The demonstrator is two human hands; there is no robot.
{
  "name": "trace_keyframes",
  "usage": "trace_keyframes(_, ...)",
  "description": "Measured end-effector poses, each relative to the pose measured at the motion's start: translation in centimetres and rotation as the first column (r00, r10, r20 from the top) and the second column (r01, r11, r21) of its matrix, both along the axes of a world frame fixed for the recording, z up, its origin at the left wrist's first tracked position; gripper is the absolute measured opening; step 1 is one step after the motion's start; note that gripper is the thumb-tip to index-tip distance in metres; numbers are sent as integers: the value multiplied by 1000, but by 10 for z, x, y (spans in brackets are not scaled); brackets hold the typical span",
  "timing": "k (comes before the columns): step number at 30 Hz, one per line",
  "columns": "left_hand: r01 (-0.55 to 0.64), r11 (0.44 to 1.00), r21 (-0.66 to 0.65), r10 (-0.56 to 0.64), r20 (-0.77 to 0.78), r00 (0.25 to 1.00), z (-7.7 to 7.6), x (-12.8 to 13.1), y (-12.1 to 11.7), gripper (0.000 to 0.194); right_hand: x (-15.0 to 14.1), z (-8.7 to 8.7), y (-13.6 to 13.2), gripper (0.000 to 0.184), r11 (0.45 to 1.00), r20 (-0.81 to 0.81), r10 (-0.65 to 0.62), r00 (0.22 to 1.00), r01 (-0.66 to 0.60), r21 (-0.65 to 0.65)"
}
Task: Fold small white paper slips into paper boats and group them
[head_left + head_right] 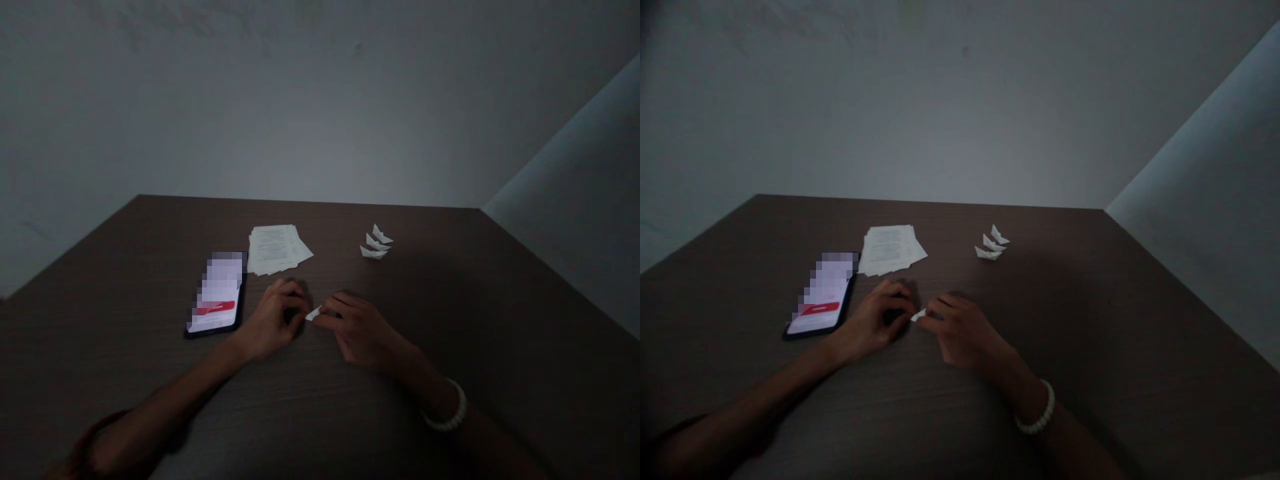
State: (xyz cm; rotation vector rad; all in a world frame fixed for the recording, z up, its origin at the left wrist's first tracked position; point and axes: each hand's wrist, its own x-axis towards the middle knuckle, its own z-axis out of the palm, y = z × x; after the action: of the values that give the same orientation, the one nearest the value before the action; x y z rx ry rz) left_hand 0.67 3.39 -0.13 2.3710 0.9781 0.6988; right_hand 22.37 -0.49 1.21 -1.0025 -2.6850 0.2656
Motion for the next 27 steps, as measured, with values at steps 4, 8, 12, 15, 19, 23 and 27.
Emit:
trace_keyframes(4, 26, 999, -38, -25, 11, 1000, 2, -2, 0, 28, 0, 0, 0, 40, 1000, 13, -10, 1000, 10, -9)
trace_keyframes(8, 58, 997, -54, -57, 28, 998, 4, -5, -1, 33, -1, 3, 0, 44, 1000, 29, -8, 1000, 8, -11)
trace_keyframes(12, 69, 997, -47, -67, 43, 997, 5, -5, -1, 35, -4, 6, -2, 49, 999, 44, -38, 998, 39, -10)
trace_keyframes(15, 58, 998, -38, -56, 59, 997, 6, -4, -1, 35, -6, 6, -3, 51, 998, 58, -54, 997, 54, -11)
trace_keyframes(19, 17, 999, -31, -15, 55, 998, 7, -3, -2, 33, -8, 6, -3, 52, 997, 71, -69, 995, 71, -24)
trace_keyframes(23, -25, 1000, -6, 25, 48, 999, 7, -1, -1, 31, -8, 5, -3, 50, 998, 61, -65, 996, 66, -13)
trace_keyframes(27, -44, 999, 3, 44, 64, 997, 6, 0, -1, 30, -6, 5, -3, 47, 998, 46, -57, 997, 58, -3)
